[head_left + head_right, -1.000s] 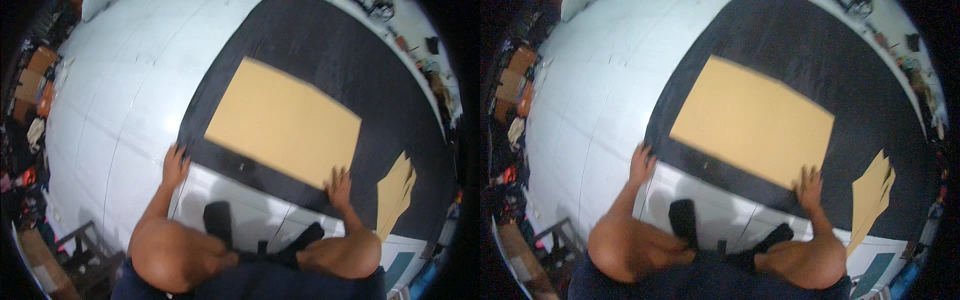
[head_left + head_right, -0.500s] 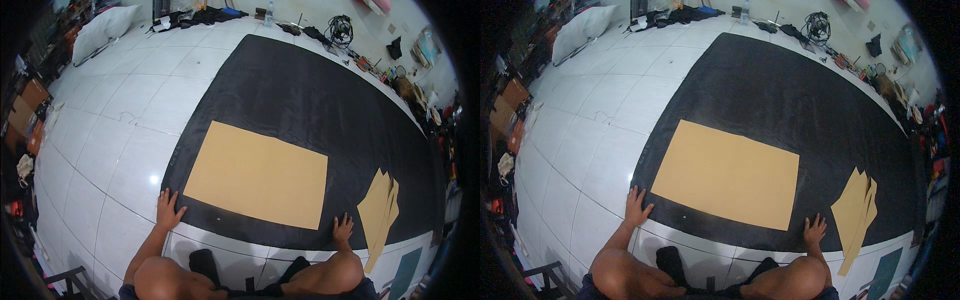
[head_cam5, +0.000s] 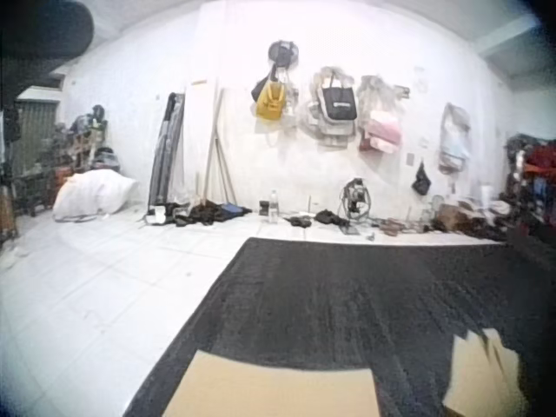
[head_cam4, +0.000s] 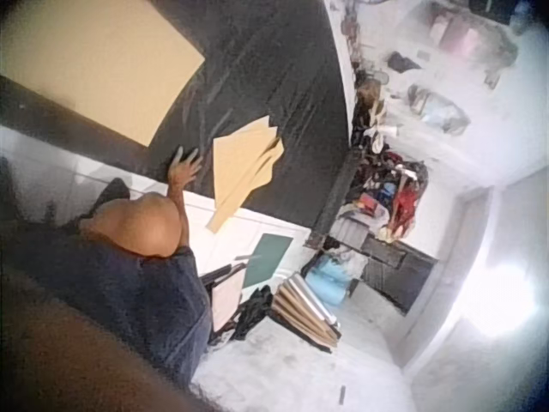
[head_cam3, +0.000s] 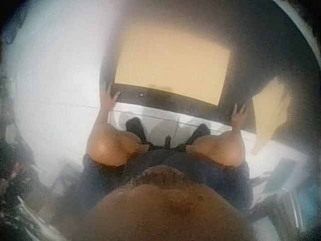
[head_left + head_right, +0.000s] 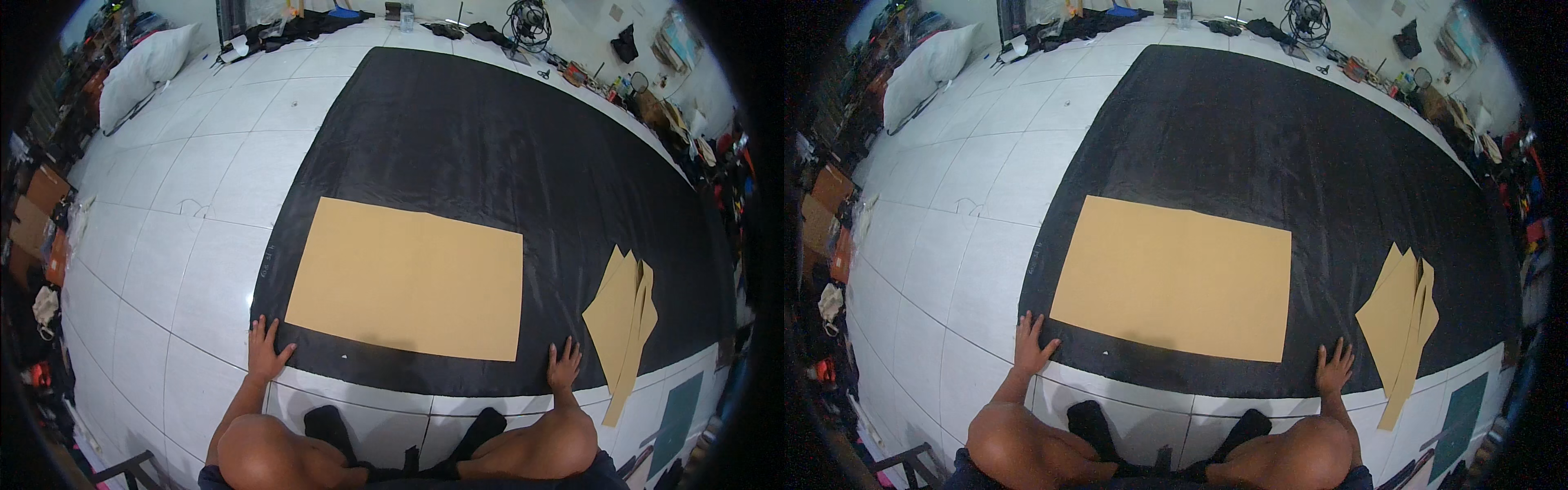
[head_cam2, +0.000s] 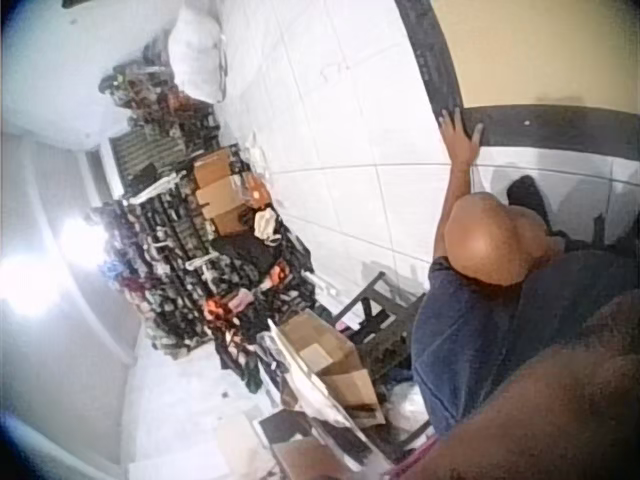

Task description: The person arranges several flat cardboard pieces on a black mat laid on a tiled floor. They pick up, position, and stack the pieces, occasionally adjusting their placement.

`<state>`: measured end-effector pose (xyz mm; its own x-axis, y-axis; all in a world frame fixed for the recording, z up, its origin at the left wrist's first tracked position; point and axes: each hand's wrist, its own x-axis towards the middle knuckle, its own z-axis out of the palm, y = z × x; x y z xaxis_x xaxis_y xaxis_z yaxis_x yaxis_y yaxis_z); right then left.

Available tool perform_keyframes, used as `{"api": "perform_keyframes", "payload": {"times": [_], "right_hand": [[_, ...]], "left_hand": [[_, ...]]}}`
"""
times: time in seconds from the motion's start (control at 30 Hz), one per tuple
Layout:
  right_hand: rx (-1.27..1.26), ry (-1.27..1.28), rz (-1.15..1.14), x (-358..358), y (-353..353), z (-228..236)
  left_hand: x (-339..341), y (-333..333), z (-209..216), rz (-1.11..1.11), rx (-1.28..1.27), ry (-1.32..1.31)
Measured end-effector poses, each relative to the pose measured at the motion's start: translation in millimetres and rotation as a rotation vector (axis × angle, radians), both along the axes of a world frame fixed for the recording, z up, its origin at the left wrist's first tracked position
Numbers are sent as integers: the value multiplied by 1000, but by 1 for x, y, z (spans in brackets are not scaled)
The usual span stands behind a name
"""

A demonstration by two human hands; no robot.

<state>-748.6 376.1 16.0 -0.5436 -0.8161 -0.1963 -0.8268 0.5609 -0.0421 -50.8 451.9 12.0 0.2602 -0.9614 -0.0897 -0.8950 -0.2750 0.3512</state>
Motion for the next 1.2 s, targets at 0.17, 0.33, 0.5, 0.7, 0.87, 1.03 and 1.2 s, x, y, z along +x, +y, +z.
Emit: {"api": "perform_keyframes", "payload": {"times": [0.17, 0.33, 0.5, 0.7, 0.87, 1.03, 1.2], "right_hand": [[49, -17, -50, 21, 6, 10], [-196, 3, 156, -13, 23, 9], [-107, 0, -64, 9, -1, 13], [62, -74, -366, -31, 51, -1], [62, 14, -349, -56, 74, -9], [-71, 66, -287, -58, 67, -8], [-51, 12, -220, -47, 47, -36]], "left_hand": [[15, -2, 2, -18, 7, -19], [7, -18, -24, -138, -52, 41], [39, 4, -28, -79, -18, -85], [54, -1, -34, -138, -31, -33], [38, 1, -28, -181, 20, 80], [26, 2, -10, -235, -102, -55], [64, 22, -25, -174, -10, 114]]}}
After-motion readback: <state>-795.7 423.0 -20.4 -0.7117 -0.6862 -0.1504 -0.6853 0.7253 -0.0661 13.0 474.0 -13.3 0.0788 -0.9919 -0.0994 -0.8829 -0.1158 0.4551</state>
